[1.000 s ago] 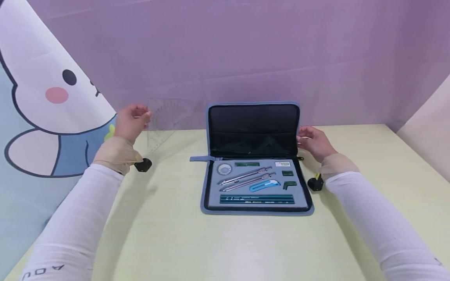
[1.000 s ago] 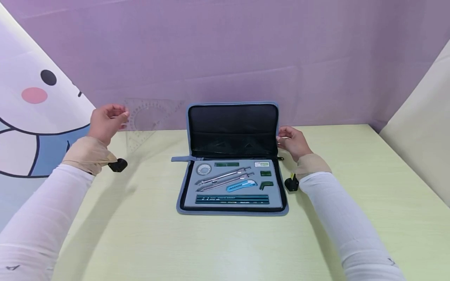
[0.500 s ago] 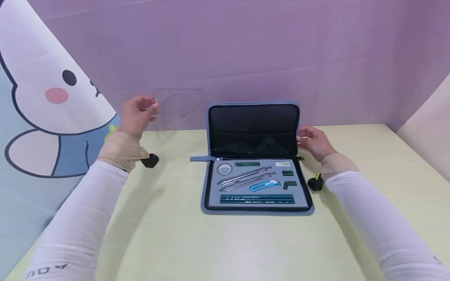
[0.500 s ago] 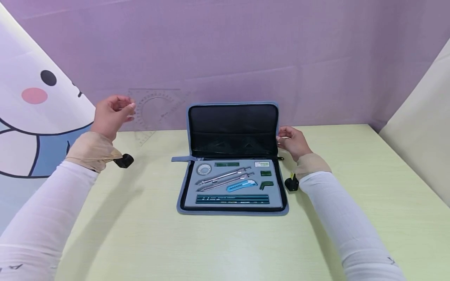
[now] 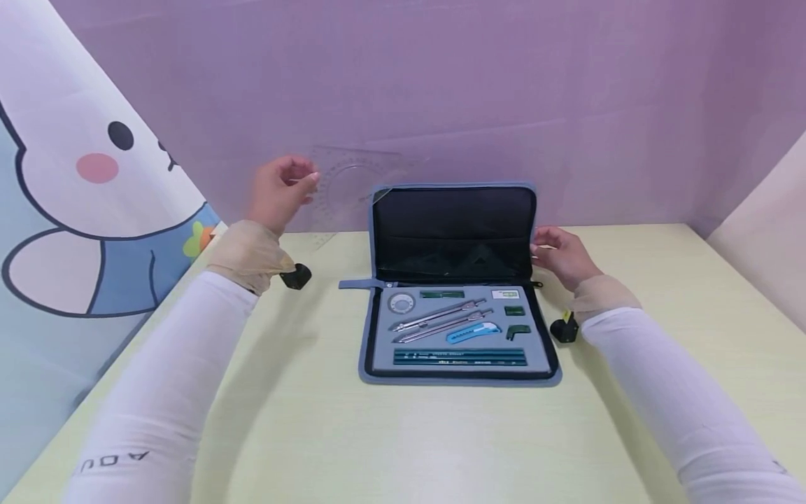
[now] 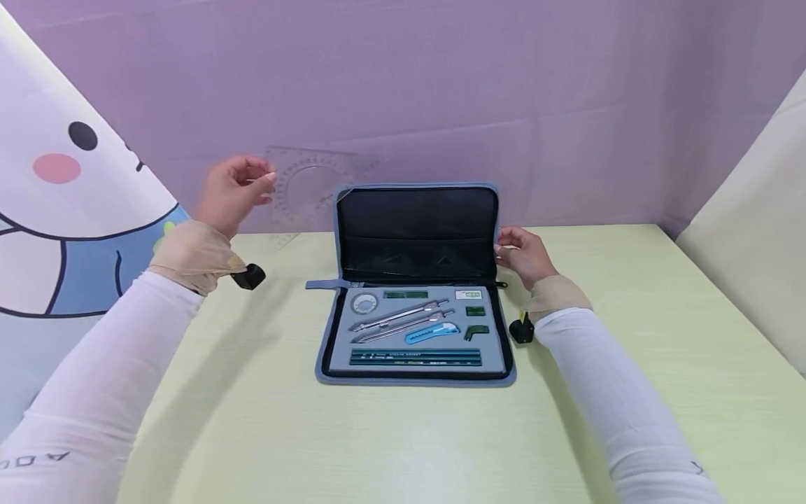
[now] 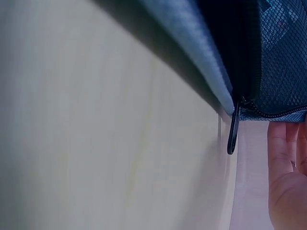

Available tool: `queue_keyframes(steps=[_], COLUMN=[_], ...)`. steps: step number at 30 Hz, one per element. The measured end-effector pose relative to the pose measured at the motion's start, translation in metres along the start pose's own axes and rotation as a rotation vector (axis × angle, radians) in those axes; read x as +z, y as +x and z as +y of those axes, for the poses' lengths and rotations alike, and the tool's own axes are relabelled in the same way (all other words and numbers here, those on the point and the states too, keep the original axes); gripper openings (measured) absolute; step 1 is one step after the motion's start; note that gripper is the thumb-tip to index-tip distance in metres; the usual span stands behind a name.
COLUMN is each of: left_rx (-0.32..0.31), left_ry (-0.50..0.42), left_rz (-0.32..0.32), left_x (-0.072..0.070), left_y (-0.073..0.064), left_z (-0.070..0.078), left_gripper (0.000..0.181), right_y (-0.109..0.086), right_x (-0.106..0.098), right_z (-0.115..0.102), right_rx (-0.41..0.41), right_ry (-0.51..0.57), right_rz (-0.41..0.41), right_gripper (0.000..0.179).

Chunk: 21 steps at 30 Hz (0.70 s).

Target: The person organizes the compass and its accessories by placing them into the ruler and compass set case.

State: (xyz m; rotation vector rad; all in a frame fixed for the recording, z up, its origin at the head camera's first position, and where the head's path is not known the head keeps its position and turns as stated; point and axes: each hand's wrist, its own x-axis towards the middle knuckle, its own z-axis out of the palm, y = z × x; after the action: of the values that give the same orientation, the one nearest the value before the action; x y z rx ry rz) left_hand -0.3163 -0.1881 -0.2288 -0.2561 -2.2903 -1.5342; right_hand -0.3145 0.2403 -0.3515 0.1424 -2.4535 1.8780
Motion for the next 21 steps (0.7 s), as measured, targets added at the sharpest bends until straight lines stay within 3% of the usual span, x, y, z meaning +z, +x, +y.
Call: queue_keyframes(steps=[7, 21], left_rx=[-0.005, 0.057], left_ry=[0.005, -0.026], left_rz=[-0.020, -0.058], left_x=[0.023, 0.059], left_y=[0.003, 0.013], left_z=[0.010, 0.026], left_gripper=[0.007, 0.010], right_y=[0.000, -0.001], right_x=[-0.001, -0.001], right_z=[0.000, -0.001], right_rx=[0.002, 0.011], right_ry=[-0.004, -0.005], right_rz=[0.001, 0.000], right_gripper=[0.017, 0.017])
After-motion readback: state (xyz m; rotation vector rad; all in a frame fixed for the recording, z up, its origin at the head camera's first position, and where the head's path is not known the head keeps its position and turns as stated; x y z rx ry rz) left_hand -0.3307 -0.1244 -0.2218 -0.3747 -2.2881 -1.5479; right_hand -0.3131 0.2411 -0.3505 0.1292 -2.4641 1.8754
